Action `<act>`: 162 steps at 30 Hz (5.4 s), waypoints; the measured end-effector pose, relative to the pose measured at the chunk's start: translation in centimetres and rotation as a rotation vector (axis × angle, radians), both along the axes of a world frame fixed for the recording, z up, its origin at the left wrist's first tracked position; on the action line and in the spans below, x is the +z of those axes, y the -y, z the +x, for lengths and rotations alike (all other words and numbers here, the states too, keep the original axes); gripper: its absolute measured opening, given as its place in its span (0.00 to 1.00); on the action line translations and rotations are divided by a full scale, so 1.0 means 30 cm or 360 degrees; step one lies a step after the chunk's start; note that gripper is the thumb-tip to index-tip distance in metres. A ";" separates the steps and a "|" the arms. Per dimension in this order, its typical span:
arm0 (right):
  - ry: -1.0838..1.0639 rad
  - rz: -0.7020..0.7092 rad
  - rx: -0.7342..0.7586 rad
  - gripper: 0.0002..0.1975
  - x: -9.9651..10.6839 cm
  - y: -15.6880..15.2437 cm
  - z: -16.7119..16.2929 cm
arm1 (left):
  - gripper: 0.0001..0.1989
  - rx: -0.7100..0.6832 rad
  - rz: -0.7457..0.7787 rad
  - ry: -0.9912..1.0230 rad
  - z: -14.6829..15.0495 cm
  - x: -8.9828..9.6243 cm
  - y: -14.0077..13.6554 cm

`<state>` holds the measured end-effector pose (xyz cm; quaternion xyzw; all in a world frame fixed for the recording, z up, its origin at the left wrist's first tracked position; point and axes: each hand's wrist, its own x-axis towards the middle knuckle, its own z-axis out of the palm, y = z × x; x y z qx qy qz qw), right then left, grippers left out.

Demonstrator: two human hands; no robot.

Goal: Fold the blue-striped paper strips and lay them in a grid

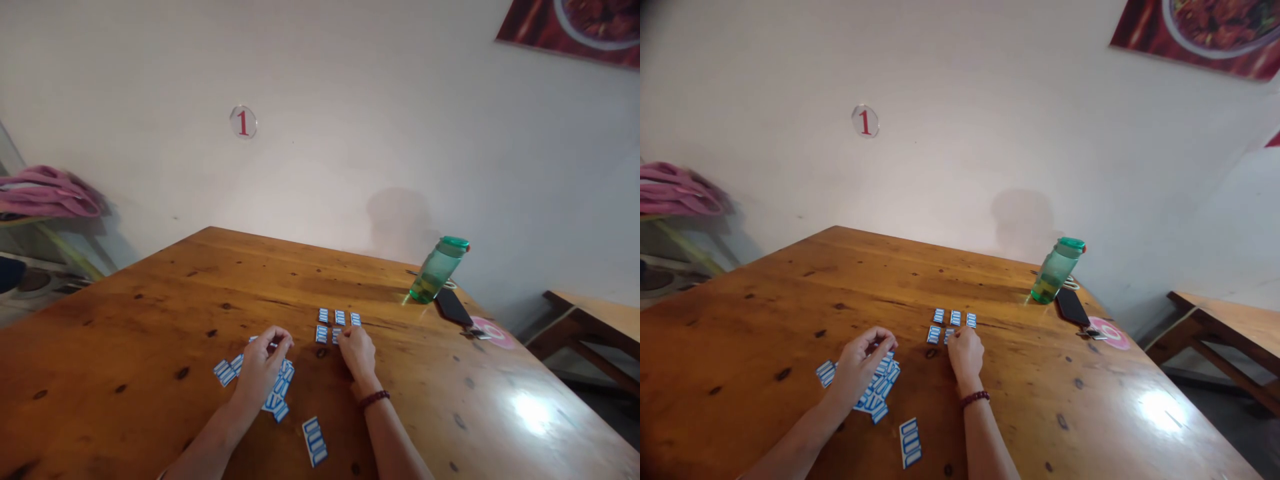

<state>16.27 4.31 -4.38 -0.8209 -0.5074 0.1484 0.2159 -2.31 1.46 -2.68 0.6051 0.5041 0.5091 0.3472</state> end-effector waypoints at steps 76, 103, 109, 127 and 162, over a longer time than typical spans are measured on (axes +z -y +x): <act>-0.0082 0.0784 0.1530 0.14 0.042 0.156 -0.167 | 0.28 -0.0061 -0.0363 -0.1746 -0.191 -0.076 0.236; 0.0268 0.0449 0.1778 0.08 0.045 0.184 -0.191 | 0.20 0.0084 -0.0020 -0.1119 -0.283 -0.033 0.126; 0.0234 0.0442 0.1743 0.07 0.051 0.183 -0.188 | 0.15 0.0058 -0.0024 -0.1200 -0.265 0.023 -0.025; 0.0204 0.0413 0.1743 0.07 0.044 0.173 -0.185 | 0.05 -0.0152 -0.0232 -0.1494 -0.196 0.019 -0.153; 0.0307 0.0441 0.1209 0.10 0.040 0.025 -0.249 | 0.12 0.0234 -0.0829 0.2252 -0.133 0.000 -0.148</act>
